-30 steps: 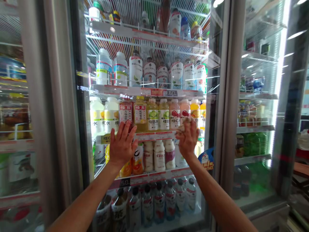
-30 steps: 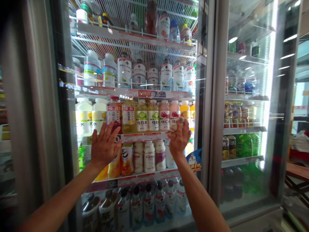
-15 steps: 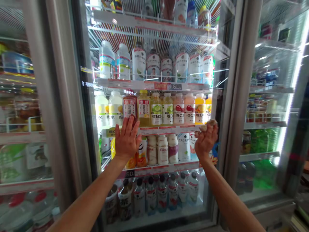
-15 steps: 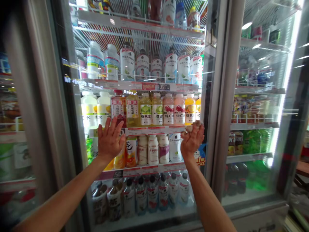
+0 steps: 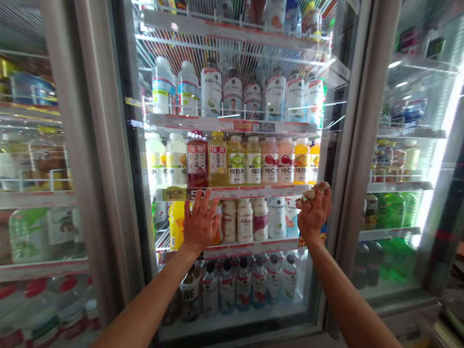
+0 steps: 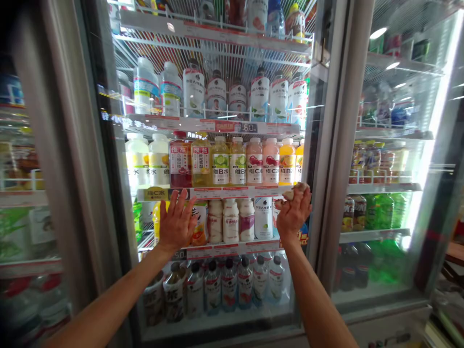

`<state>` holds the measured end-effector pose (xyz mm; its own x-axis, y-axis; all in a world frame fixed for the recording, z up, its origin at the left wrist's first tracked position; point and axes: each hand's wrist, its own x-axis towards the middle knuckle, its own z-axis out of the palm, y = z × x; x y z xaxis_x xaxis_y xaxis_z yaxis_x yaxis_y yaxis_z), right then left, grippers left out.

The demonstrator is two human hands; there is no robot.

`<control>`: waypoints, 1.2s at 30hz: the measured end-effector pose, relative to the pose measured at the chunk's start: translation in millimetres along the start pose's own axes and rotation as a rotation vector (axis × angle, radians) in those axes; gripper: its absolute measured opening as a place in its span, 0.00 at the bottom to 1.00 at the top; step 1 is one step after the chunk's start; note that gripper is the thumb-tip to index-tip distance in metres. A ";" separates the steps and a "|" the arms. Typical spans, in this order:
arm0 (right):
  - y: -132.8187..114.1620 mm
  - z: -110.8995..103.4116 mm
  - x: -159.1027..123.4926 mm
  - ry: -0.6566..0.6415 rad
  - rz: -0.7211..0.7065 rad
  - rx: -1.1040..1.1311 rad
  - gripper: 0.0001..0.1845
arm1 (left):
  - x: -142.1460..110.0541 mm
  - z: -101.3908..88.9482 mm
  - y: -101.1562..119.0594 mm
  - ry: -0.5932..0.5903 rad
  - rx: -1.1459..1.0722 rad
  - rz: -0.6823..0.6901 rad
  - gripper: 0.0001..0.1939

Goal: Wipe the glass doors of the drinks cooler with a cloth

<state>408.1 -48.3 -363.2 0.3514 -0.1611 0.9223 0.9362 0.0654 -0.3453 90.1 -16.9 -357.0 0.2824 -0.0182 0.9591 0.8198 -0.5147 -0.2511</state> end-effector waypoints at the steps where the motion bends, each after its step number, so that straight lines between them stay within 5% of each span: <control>1: -6.3 1.5 -3.6 -0.004 -0.014 0.014 0.27 | -0.5 0.9 -0.1 -0.001 -0.006 -0.009 0.31; 6: -68.5 1.8 -44.7 -0.190 -0.437 0.153 0.29 | 0.0 3.7 -3.5 -0.014 -0.013 -0.017 0.30; 9: -64.2 -5.1 -53.3 -0.287 -0.606 0.161 0.28 | -0.4 3.8 -4.1 -0.005 0.005 -0.005 0.29; 11: -38.8 -8.5 -45.6 -0.236 -0.507 0.110 0.26 | -0.8 3.6 -3.8 -0.006 0.003 -0.008 0.29; 13: -12.5 -8.8 -33.4 -0.112 -0.249 0.032 0.26 | -1.1 3.9 -3.4 -0.010 -0.008 -0.016 0.29; 16: -5.3 -5.0 -26.4 0.004 -0.012 -0.017 0.27 | -1.5 4.9 -3.2 -0.010 0.006 -0.017 0.30; 23: -80.1 -3.8 -77.0 -0.244 -0.513 0.168 0.27 | -1.2 4.4 -3.8 0.013 0.005 0.002 0.31; 26: -52.1 -9.8 -74.8 -0.232 -0.451 0.118 0.27 | -0.3 2.6 -3.0 0.013 0.004 0.002 0.31; 31: 5.7 -12.2 -53.4 -0.036 -0.046 -0.021 0.28 | -1.4 4.5 -2.8 0.006 -0.004 -0.007 0.31; 33: -6.5 -10.1 -58.5 -0.045 -0.054 0.015 0.29 | -2.3 6.1 -3.3 0.005 -0.010 -0.012 0.30; 36: -50.8 -7.2 -80.6 -0.167 -0.286 0.123 0.29 | -2.4 6.4 -3.7 0.005 -0.007 -0.011 0.30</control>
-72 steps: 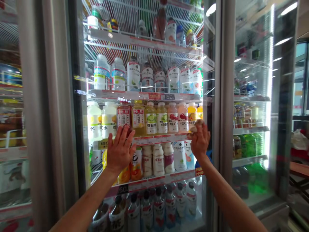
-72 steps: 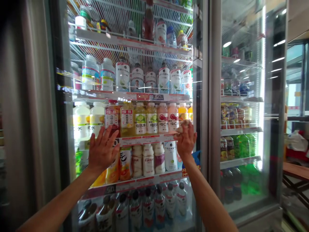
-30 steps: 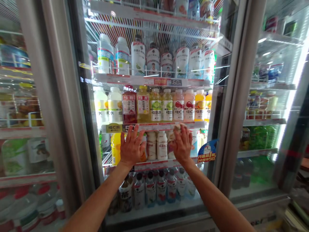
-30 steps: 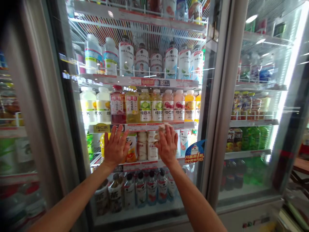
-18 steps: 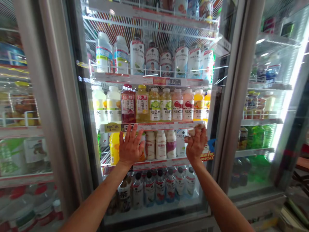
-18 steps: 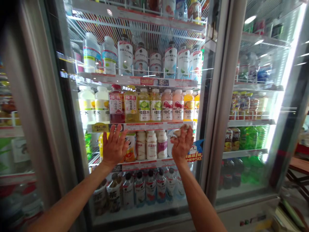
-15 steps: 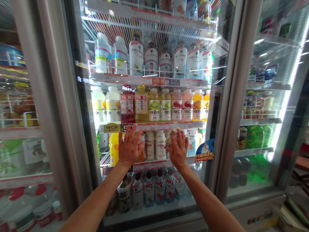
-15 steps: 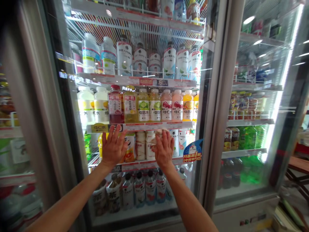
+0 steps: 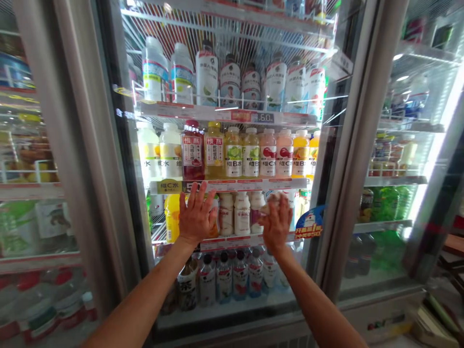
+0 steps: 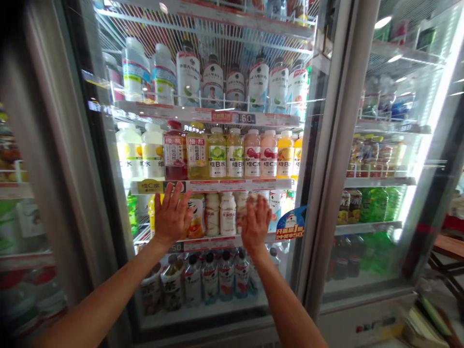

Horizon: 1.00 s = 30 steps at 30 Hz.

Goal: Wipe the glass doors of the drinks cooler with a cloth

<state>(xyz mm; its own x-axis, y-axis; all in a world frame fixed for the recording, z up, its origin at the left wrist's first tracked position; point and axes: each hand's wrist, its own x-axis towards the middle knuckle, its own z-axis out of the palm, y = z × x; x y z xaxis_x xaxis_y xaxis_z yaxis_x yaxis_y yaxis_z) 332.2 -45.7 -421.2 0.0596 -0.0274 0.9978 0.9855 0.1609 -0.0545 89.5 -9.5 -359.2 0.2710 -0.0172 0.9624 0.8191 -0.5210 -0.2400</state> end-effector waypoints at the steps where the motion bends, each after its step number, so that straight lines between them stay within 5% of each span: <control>1: -14.6 2.8 -2.6 -0.048 -0.086 0.027 0.29 | 0.3 -0.7 0.0 0.002 0.005 0.003 0.30; 5: -20.6 1.7 1.0 -0.114 -0.233 0.036 0.27 | 1.4 -4.7 -0.2 0.000 0.023 0.019 0.30; 9: 23.2 -3.6 32.6 0.085 0.105 -0.055 0.27 | 0.9 -5.4 0.0 -0.007 0.038 0.021 0.28; 11: 23.9 -0.4 45.0 0.159 0.202 -0.060 0.28 | 0.9 -4.2 1.2 -0.003 0.043 0.010 0.26; 13: 1.8 5.6 44.3 0.134 0.123 -0.020 0.28 | 1.4 -3.3 2.7 0.002 0.040 0.005 0.25; 17: -60.2 12.9 17.4 -0.143 -0.285 0.061 0.27 | -0.3 -8.0 -0.9 -0.029 0.022 0.022 0.24; 19: -71.0 11.9 15.0 -0.222 -0.423 0.062 0.25 | -5.0 -14.1 -10.0 -0.053 0.026 0.019 0.24; 25: -53.0 17.8 70.6 0.022 -0.109 0.008 0.27 | -31.7 -31.3 -46.3 -0.041 0.084 -0.033 0.32; 27: -61.8 21.8 65.5 -0.006 -0.173 0.018 0.28 | -41.4 -33.5 -51.1 -0.036 0.093 -0.048 0.35; 30: -84.7 21.8 24.7 -0.167 -0.492 0.067 0.26 | -55.2 -36.4 -53.9 -0.056 0.099 -0.056 0.35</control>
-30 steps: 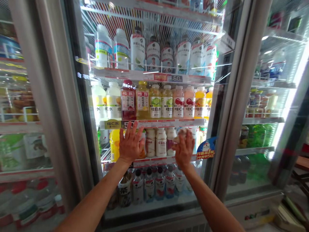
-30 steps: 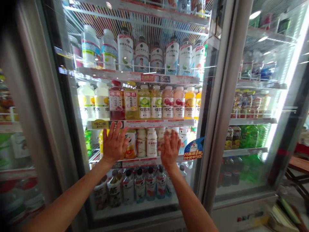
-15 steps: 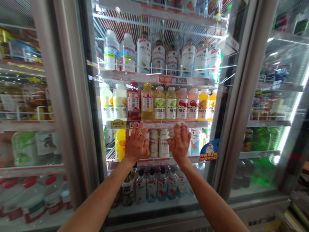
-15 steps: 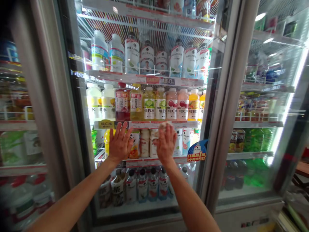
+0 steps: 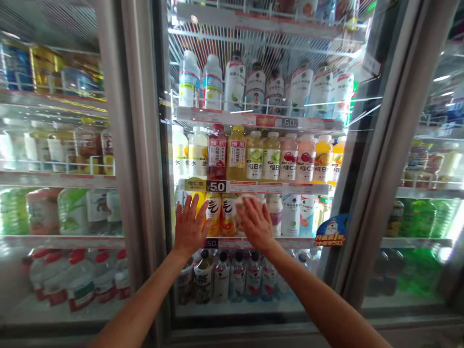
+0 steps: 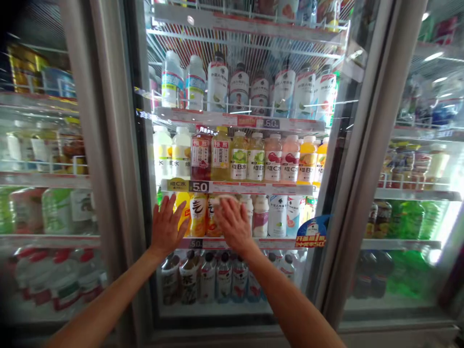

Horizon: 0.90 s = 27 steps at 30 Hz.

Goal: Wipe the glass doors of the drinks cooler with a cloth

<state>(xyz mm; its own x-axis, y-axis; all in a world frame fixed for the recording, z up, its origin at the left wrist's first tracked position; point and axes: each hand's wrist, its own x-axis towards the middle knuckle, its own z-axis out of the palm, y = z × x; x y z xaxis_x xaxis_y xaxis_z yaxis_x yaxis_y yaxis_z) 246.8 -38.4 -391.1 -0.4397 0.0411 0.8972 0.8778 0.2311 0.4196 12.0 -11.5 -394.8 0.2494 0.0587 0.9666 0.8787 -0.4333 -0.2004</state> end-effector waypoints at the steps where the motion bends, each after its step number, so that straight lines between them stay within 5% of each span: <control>1: -11.9 1.5 -8.9 -0.046 -0.094 0.022 0.25 | -4.2 -0.9 -1.6 -0.014 -0.002 0.004 0.34; 4: -24.3 2.4 -10.6 -0.102 -0.196 0.064 0.24 | -13.4 -4.8 -9.0 -0.044 -0.012 0.027 0.33; 10: -8.3 5.9 60.4 0.012 0.152 0.011 0.28 | -20.6 -12.4 -22.1 -0.007 -0.022 0.003 0.32; 17: -61.4 18.4 22.0 -0.177 -0.357 0.105 0.25 | -29.5 -28.6 -31.8 -0.010 -0.037 -0.029 0.31; 23: -46.7 20.5 102.6 -0.110 0.035 0.072 0.30 | -17.7 -46.4 -43.2 0.055 -0.013 -0.055 0.30; 27: -80.6 29.1 85.3 -0.181 -0.173 0.167 0.29 | -17.5 -55.1 -51.4 0.059 0.022 -0.081 0.30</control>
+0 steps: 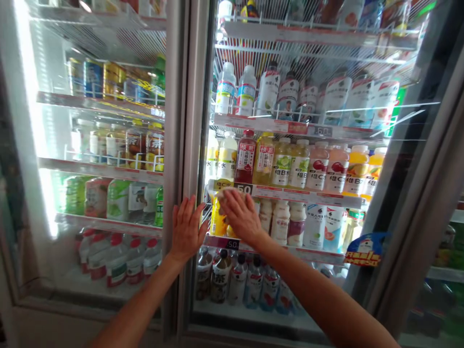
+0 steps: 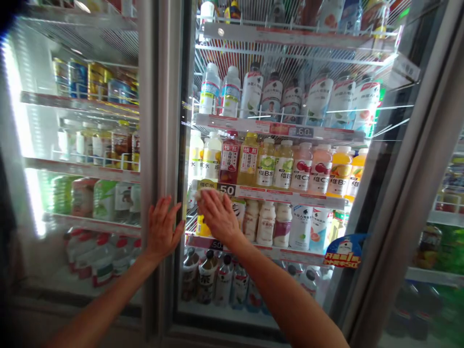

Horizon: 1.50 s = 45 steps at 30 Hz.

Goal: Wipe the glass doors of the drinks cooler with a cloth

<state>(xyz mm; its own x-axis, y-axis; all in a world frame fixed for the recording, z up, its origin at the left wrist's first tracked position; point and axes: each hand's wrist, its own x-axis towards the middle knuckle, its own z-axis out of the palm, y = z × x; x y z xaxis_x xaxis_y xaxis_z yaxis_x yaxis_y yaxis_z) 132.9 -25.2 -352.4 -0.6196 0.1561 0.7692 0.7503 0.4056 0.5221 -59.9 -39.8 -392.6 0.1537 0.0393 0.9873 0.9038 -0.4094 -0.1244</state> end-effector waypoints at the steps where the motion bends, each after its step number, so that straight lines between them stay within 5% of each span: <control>1: -14.1 8.0 -12.2 -0.025 -0.096 0.024 0.28 | -1.1 -1.9 -2.2 -0.003 0.007 -0.001 0.30; 4: -43.9 27.0 -37.8 -0.066 -0.291 0.071 0.24 | -4.0 -6.4 -8.7 -0.010 0.022 -0.003 0.30; 6: -43.4 28.9 -28.1 -0.077 -0.318 0.079 0.23 | -2.8 -8.5 -12.3 -0.006 0.029 -0.008 0.30; 13: 5.9 2.2 68.6 0.036 0.032 0.051 0.30 | 14.3 -13.4 -15.4 0.037 0.013 -0.036 0.29; 20: 3.5 0.1 35.3 -0.043 -0.242 0.007 0.29 | 29.6 -12.5 -16.3 0.027 0.039 -0.010 0.28; 26: 60.4 -34.2 93.7 0.091 0.147 -0.096 0.32 | 68.8 -10.9 -9.3 0.073 -0.001 0.007 0.26; 33: 56.1 -36.2 42.3 0.009 -0.107 -0.135 0.30 | 90.1 -3.0 2.2 0.075 -0.040 -0.003 0.25; 40: 122.0 -63.9 63.8 0.239 0.292 -0.187 0.29 | 116.3 17.6 25.0 0.090 -0.074 0.011 0.23; 45: 106.5 -59.3 16.4 0.117 0.102 -0.192 0.28 | 133.7 38.9 36.0 0.057 -0.063 -0.010 0.24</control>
<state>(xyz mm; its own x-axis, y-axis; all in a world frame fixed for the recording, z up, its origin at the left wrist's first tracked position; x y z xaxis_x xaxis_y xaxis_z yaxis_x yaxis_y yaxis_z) 216.4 -32.9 -262.4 -0.5163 0.0775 0.8529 0.8443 0.2129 0.4917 8.6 -13.9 -269.0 0.1205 -0.0072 0.9927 0.8780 -0.4659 -0.1100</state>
